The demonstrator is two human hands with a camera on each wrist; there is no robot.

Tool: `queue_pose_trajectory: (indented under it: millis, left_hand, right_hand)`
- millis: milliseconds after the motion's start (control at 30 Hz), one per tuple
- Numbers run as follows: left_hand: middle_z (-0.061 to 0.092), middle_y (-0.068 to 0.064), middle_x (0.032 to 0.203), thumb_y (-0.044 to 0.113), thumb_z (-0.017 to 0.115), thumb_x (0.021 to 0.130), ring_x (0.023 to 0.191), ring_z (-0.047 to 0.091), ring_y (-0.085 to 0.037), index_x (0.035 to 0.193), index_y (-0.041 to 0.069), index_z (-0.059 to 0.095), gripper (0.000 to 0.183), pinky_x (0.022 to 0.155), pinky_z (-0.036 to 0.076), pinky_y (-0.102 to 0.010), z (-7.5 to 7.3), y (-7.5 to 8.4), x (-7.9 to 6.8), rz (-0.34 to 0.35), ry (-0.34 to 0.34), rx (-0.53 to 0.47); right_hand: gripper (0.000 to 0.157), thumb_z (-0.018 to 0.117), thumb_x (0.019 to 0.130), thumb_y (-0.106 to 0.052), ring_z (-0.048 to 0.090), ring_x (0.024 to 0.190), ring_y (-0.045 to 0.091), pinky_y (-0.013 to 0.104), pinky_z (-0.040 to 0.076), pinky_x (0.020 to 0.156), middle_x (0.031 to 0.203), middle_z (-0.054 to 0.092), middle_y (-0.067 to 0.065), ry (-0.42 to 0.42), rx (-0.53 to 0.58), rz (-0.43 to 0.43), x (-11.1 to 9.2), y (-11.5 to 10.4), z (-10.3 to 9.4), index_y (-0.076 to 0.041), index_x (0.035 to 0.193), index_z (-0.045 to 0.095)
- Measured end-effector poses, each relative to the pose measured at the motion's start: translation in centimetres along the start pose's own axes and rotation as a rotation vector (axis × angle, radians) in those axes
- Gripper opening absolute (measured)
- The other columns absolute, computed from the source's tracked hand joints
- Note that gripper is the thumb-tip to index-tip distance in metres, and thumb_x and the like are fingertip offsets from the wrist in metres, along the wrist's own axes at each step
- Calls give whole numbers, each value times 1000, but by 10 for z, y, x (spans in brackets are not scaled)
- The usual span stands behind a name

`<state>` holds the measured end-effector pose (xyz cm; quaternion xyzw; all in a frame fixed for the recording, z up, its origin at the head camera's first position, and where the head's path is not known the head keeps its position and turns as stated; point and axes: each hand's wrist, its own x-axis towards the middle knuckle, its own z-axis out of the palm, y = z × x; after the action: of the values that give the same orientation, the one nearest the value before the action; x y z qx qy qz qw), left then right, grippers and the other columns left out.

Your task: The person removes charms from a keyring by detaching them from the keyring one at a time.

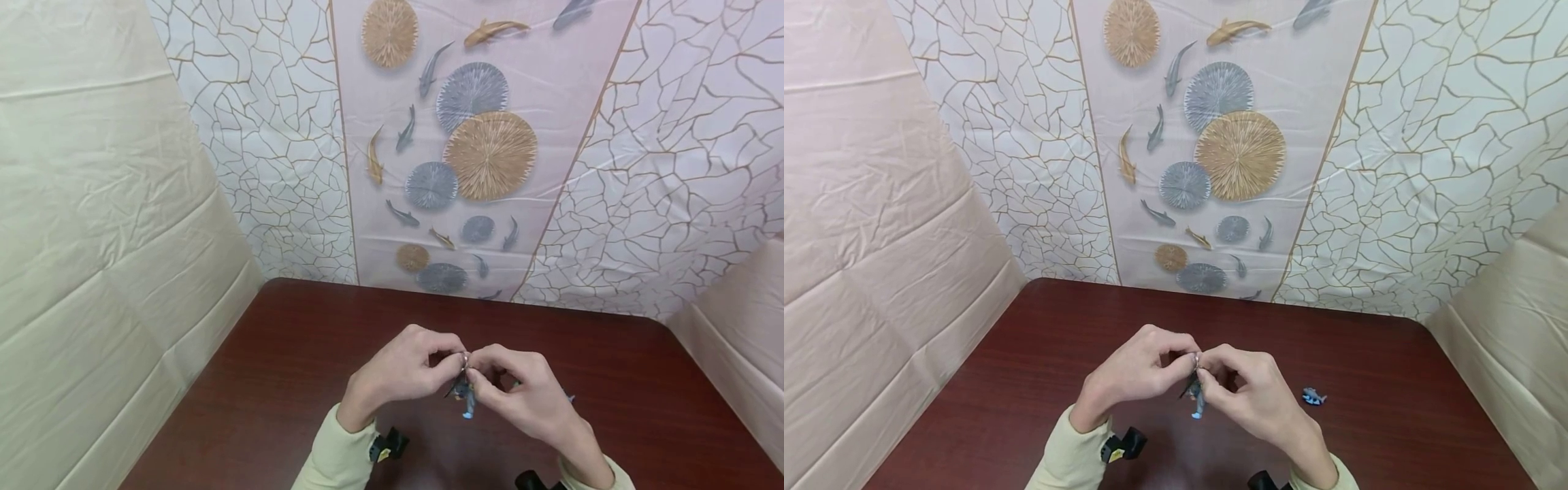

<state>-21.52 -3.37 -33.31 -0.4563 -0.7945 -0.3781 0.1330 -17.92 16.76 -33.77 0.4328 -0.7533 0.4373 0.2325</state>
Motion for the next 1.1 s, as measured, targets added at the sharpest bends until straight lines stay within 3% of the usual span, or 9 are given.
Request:
queue_pose_trajectory:
  millis: [133, 300, 433, 600, 833, 1100]
  left_hand:
    - [66, 9, 82, 10, 62, 92, 71, 53, 6, 94, 16, 68, 8, 66, 45, -8, 2, 0, 1, 84, 96, 18]
    - [68, 7, 83, 10, 64, 92, 72, 56, 4, 90, 15, 69, 8, 69, 44, -5, 1, -1, 2, 174, 187, 109]
    - [68, 9, 79, 10, 63, 90, 69, 55, 3, 87, 16, 70, 10, 68, 43, -6, 0, -1, 1, 179, 213, 136]
    - [67, 9, 76, 9, 62, 89, 66, 52, 5, 86, 16, 70, 10, 64, 42, -6, 0, -2, 0, 147, 205, 100]
    - [66, 7, 87, 9, 65, 92, 75, 57, 5, 96, 14, 67, 7, 68, 49, -8, -1, -2, -1, 172, 216, 38]
    - [68, 8, 78, 8, 68, 88, 70, 56, 2, 85, 15, 69, 8, 67, 47, -10, -2, -2, 1, 222, 283, 123]
  right_hand:
    - [34, 68, 74, 17, 47, 55, -1, 7, 36, 47, 65, 57, -7, 22, 18, -27, 1, 3, -1, -13, 90, 65]
    - [36, 67, 73, 20, 48, 56, -1, 7, 37, 47, 67, 57, -6, 39, 52, -52, 1, 5, -2, -11, 91, 65]
    - [35, 65, 72, 22, 50, 58, -2, 9, 40, 47, 70, 58, -5, 43, 103, -83, 4, 7, 0, -8, 91, 65]
    - [34, 65, 73, 22, 50, 59, -2, 9, 40, 47, 70, 59, -4, 42, 118, -106, 6, 8, 1, -7, 91, 64]
    - [33, 64, 73, 22, 49, 58, -1, 9, 39, 46, 70, 59, -4, 52, 109, -112, 7, 11, 1, -5, 91, 64]
    - [35, 63, 74, 23, 52, 59, -1, 10, 42, 46, 70, 59, -4, 44, 127, -68, 7, 9, -2, -7, 91, 64]
